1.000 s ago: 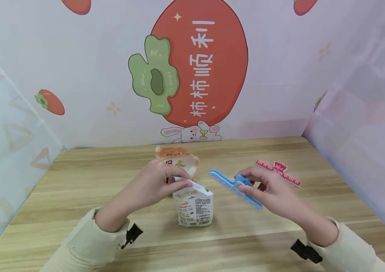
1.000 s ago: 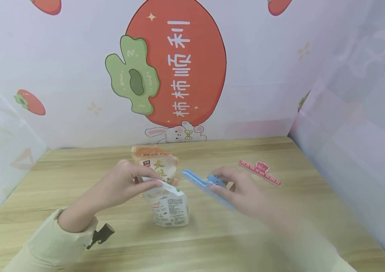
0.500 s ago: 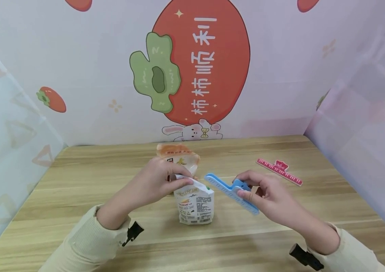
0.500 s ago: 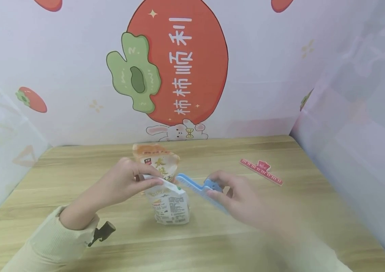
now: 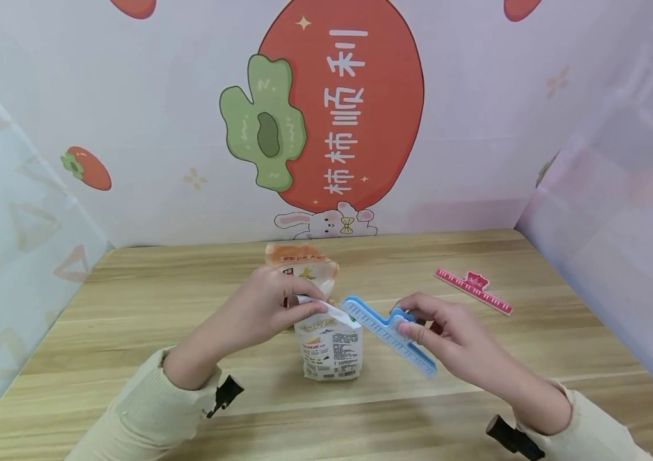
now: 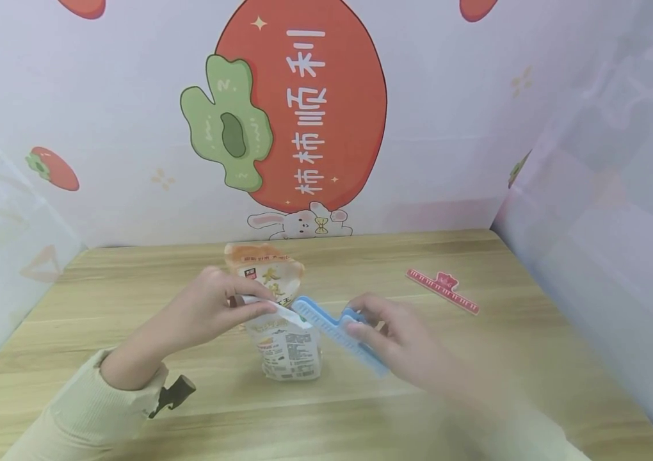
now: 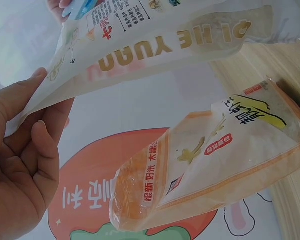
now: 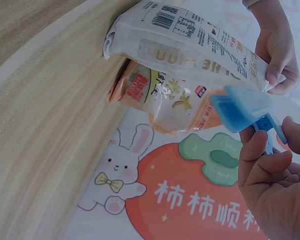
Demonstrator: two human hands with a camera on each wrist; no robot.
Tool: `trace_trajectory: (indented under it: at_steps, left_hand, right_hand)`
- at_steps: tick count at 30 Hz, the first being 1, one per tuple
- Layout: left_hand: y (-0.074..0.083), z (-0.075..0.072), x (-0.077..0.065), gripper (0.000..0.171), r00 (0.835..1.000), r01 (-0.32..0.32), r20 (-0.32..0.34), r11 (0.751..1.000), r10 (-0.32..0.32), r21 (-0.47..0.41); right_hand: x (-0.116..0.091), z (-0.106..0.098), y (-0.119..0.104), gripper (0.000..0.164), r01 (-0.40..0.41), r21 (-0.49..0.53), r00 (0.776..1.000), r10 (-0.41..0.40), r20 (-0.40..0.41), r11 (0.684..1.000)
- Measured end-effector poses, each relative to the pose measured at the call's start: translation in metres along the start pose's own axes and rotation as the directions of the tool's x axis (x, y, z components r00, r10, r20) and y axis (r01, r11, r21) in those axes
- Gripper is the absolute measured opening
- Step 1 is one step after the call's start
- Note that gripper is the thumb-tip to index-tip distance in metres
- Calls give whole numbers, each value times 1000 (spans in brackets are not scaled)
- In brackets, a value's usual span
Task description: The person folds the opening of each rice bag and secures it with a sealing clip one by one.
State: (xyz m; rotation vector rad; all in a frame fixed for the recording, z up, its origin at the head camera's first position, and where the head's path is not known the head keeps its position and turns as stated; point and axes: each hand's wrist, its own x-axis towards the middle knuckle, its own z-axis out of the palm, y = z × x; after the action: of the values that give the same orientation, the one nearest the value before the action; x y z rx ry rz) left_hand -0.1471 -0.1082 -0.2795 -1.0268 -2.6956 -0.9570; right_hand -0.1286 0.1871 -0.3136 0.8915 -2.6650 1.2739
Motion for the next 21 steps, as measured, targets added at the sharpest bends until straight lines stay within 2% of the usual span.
trace_trajectory:
  at_steps: [9,15,21]
  left_hand:
    - [-1,0,0,8,1000,1,0,1000,-1,-14]
    - [-2,0,0,8,1000,-24,0,999,24,-26]
    - [-1,0,0,8,999,-33,7,998,33,-46]
  right_hand:
    - [1,4,-2,13,45,-46,999,-46,-22,998]
    - [6,9,-4,13,38,-93,999,-40,-13,995]
    - [9,17,-4,14,62,-89,998,-63,-9,994]
